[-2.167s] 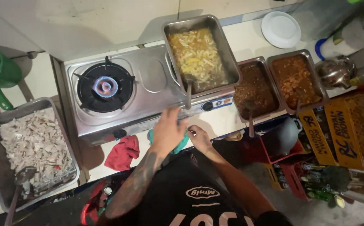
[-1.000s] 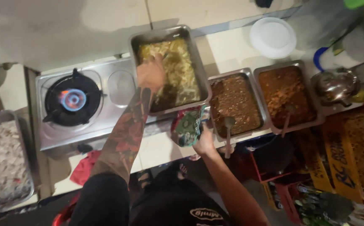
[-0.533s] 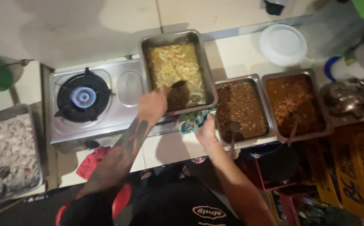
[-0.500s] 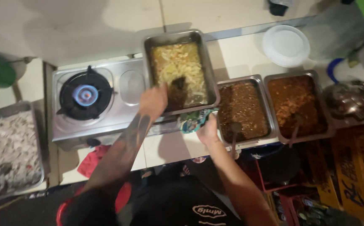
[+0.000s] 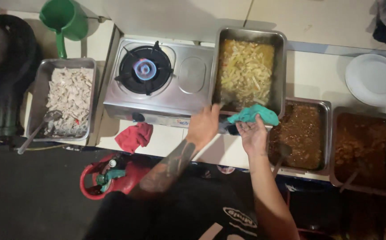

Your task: Preparing and organizing various food ingredients in metal trays on a gas stove

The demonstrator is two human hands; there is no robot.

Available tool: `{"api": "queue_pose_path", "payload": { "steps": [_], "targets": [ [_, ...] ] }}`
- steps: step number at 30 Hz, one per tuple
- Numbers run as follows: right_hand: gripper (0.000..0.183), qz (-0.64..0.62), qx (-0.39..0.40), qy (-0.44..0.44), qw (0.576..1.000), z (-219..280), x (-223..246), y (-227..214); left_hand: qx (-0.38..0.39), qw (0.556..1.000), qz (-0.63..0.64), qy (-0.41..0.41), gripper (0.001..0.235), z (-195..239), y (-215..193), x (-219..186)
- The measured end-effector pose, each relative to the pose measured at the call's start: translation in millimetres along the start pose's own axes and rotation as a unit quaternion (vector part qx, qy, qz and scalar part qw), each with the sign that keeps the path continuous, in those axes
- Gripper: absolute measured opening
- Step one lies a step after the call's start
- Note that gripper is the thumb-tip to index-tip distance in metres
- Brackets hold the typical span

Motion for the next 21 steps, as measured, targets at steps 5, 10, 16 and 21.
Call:
{"api": "queue_pose_path", "payload": {
  "steps": [5,10,16,21],
  "targets": [
    [0.038,0.02,-0.007,-0.018,1.0,-2,-1,-8,-0.036,0.999,0.002,0.013,0.02,14,1,-2],
    [0.035,0.059,0.007,-0.015,0.998,-15,-9,-27,0.013,0.999,0.049,-0.007,0.029,11,3,14],
    [0.02,0.053,-0.001,-0.024,0.998,-22,-16,-53,0.021,0.983,0.139,-0.116,0.027,74,-21,119],
    [0.012,0.061,-0.007,-0.03,0.998,61,2,3,-0.02,0.968,-0.099,-0.232,0.023,182,-3,304]
  ]
}}
Point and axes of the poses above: each hand's wrist, its own z-axis away from the middle knuckle, its own y-axis out of the palm, x = y × z, the point moved 10 cm from there along -z, towards the middle knuckle, and after that the axes turned 13 degrees about z, right-handed, at the moved point
